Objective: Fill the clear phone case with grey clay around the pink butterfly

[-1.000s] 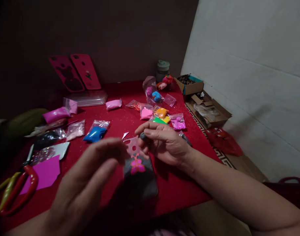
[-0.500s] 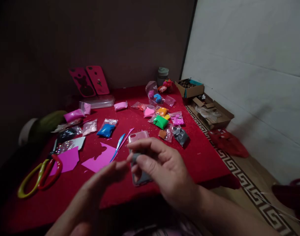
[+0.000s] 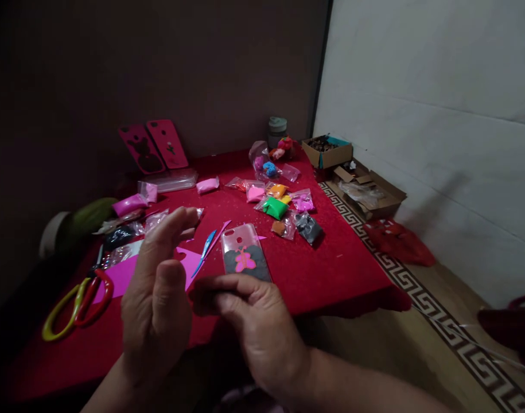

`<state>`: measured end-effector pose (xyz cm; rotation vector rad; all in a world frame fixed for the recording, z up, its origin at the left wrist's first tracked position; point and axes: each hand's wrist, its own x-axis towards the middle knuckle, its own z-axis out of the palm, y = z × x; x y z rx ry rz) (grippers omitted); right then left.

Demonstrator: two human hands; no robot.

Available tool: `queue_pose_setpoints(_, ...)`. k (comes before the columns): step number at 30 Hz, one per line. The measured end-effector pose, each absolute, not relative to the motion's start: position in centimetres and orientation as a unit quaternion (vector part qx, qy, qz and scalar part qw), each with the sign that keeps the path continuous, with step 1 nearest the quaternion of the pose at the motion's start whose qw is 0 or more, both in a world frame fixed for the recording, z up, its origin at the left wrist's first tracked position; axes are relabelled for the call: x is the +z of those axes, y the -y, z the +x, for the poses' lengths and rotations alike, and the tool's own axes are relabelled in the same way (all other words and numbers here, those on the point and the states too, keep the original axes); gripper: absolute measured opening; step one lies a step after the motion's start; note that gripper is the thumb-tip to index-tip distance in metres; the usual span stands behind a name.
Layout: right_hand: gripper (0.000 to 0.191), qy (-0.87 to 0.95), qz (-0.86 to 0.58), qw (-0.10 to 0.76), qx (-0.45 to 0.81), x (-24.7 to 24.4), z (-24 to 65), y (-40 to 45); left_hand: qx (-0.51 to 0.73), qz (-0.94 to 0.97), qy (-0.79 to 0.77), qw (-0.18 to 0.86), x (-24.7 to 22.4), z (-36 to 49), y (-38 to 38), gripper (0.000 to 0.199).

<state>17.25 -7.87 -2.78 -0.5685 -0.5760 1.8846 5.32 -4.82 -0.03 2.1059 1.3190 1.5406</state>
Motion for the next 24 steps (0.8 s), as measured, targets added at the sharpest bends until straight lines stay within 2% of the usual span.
queue_pose_setpoints(6, 0.025, 0.33, -0.232, 0.518, 0.754, -2.0, 16.2, 8.9, 0.555, 0.698, -0.447, 0.071, -0.6, 5.3, 4.7, 0.049)
queue_pose_setpoints(10, 0.04, 0.365, -0.166, 0.531, 0.747, -2.2, 16.5, 9.3, 0.591, 0.667, -0.435, 0.131, -0.7, 5.6, 4.6, 0.052)
queue_pose_setpoints(15, 0.06, 0.687, -0.213, 0.52, 0.46, -3.1, 17.0, 8.8, 0.641, 0.573, -0.431, 0.275, -0.3, 6.9, 5.6, 0.062)
queue_pose_setpoints(18, 0.074, 0.751, -0.217, 0.521, 0.342, -3.6, 16.1, 7.6, 0.662, 0.483, -0.383, 0.426, -0.4, 7.7, 6.4, 0.054)
queue_pose_setpoints(20, 0.081, 0.8, -0.249, 0.509, 0.195, -3.8, 15.2, 6.8, 0.67, 0.429, -0.356, 0.489, -0.7, 7.9, 6.6, 0.048)
queue_pose_setpoints(21, 0.078, 0.799, -0.285, 0.509, 0.143, -3.8, 14.8, 6.6, 0.669, 0.417, -0.358, 0.5, -1.0, 7.9, 6.7, 0.045)
queue_pose_setpoints(22, 0.072, 0.787, -0.318, 0.513, 0.128, -3.7, 14.4, 6.4, 0.664, 0.423, -0.366, 0.496, -1.2, 7.7, 6.6, 0.042)
queue_pose_setpoints(24, 0.068, 0.755, -0.341, 0.525, 0.194, -3.0, 14.1, 6.4, 0.637, 0.47, -0.387, 0.473, -1.6, 7.3, 6.6, 0.04)
